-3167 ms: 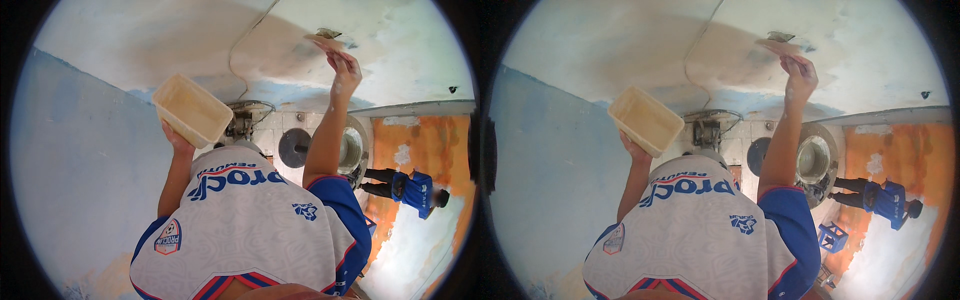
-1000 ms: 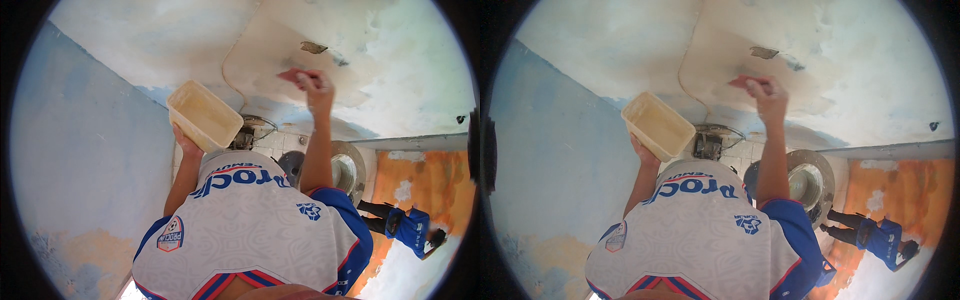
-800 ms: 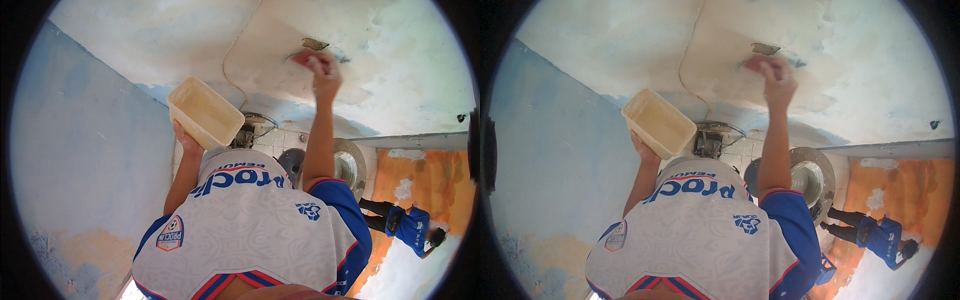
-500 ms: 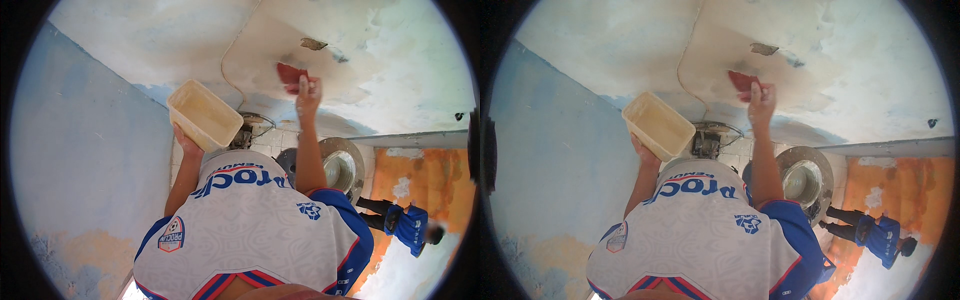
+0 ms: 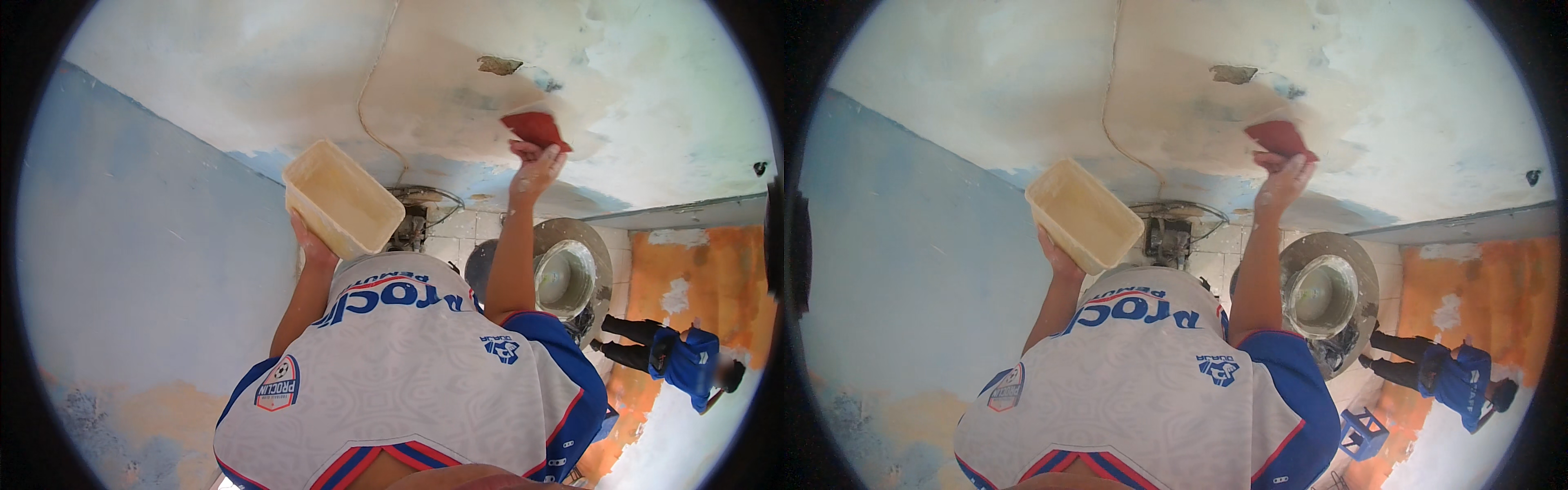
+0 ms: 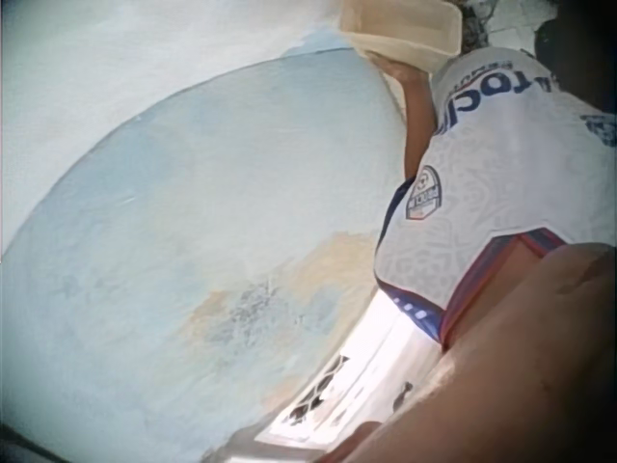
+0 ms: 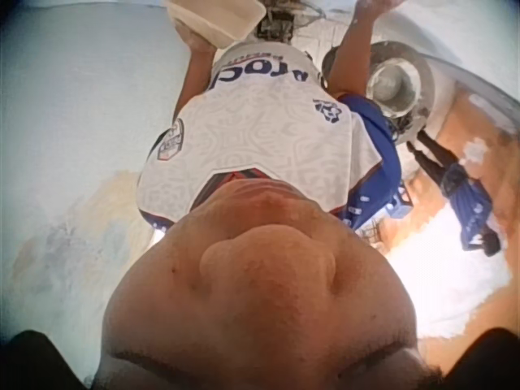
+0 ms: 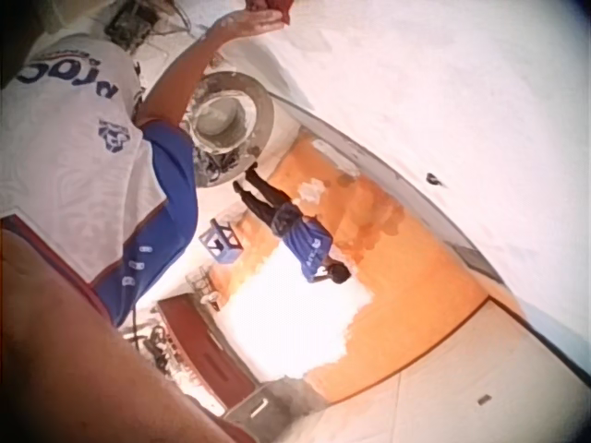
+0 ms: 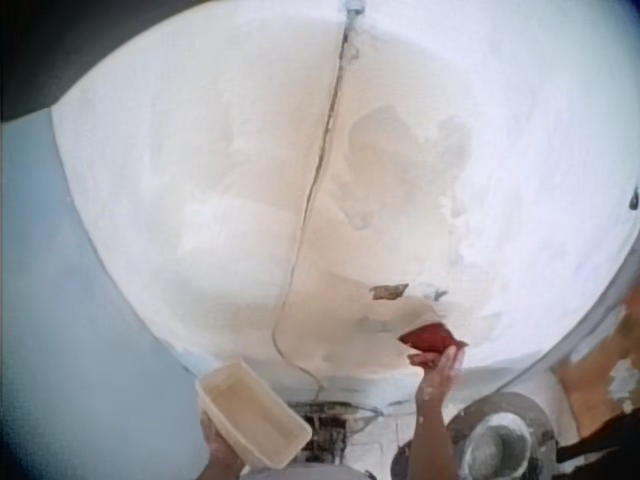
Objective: The person applies plaster to a ceiling crack using a putty knife, repeatedly loading the tool from a plastic container held in the other hand.
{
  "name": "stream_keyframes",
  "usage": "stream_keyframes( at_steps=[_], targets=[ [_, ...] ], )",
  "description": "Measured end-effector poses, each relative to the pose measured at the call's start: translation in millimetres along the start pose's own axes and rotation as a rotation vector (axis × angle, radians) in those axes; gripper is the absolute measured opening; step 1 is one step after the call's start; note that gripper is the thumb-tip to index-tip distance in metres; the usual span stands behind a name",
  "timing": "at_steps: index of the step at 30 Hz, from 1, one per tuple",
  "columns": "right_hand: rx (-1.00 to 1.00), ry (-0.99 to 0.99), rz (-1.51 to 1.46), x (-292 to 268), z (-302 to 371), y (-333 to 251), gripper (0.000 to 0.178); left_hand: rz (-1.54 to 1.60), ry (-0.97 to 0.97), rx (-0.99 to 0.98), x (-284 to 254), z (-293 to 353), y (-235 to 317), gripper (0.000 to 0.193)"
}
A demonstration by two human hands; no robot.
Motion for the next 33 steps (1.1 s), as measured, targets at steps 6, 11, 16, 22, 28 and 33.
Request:
stream_keyframes(
  at_steps=[6,11,16,22,28,33],
  targets=[
    [0.066,-0.193,0.109,91,21,55,0.032,-0.002,-0.024,-0.097,-7,1,-8,0.073],
    [-0.052,0.111,0.113,0,-11,29,0.034,0.03,-0.004,-0.097,-9,1,-3,0.073],
    [0.085,-0.074,0.175,27,32,30,0.037,0.002,0.015,-0.109,-20,-10,-2,0.072],
    [-0.024,0.059,0.125,53,-5,39,0.029,0.023,-0.038,-0.143,-10,-26,15,0.069],
    [-0.102,0.037,0.227,5,17,-2,0.029,0.034,-0.014,-0.149,-24,-43,20,0.071],
    [0.007,-0.062,0.152,87,27,50,0.028,0.074,-0.12,-0.214,-14,-62,17,0.071]
  ],
)
Point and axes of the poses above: each hand's wrist, its own z-axis away from the middle knuckle, its own x-axis out of the palm, y = z × x, the point moved 4 cm from there along -z, towards the middle knuckle, and after that the axes turned 6 degrees about x, right-handed, at the moved point
